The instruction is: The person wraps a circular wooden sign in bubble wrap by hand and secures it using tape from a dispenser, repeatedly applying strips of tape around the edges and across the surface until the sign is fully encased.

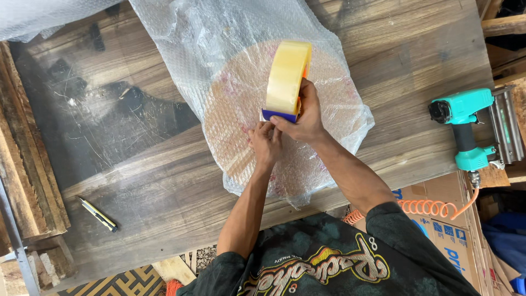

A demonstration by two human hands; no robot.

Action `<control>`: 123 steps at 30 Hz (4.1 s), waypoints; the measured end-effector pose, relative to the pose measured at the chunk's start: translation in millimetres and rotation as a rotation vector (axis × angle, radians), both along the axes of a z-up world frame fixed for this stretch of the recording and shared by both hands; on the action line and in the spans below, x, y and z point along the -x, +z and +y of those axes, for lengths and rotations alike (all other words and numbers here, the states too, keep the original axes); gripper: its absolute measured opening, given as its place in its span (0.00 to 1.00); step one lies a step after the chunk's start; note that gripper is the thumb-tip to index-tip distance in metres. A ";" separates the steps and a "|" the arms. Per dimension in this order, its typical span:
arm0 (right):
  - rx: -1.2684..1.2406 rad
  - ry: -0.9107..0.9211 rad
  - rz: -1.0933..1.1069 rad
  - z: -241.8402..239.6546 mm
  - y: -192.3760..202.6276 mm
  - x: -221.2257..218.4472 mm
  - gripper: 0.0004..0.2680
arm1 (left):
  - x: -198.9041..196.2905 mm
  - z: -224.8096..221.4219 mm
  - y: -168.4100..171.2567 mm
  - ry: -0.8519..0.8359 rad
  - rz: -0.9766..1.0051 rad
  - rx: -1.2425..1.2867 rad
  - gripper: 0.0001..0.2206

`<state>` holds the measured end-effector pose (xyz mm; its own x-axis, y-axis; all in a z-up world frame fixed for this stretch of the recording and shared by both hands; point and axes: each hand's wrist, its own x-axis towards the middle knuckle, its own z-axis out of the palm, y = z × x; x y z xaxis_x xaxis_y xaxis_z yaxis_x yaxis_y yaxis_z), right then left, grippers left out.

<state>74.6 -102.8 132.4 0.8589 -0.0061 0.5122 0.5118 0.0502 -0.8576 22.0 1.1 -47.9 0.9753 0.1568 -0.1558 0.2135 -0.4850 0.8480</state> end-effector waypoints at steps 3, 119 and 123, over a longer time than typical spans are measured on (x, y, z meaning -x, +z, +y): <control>0.120 -0.087 -0.082 3.5 -13.5 -0.8 0.27 | 0.2 3.1 1.6 0.003 -0.095 0.088 0.10; 0.934 -0.894 0.167 -93.9 -85.0 176.4 0.26 | 107.6 99.6 75.5 -0.173 -0.355 -0.224 0.28; 0.671 -0.806 0.564 -150.2 -92.9 182.7 0.29 | 114.6 41.3 80.1 -0.184 -0.334 -0.468 0.31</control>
<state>-108.1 -253.0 39.4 0.8355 -0.5223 0.1704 -0.2678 -0.6579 -0.7039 -92.6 42.5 32.2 0.9771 -0.0411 0.2088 -0.1506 -0.8267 0.5421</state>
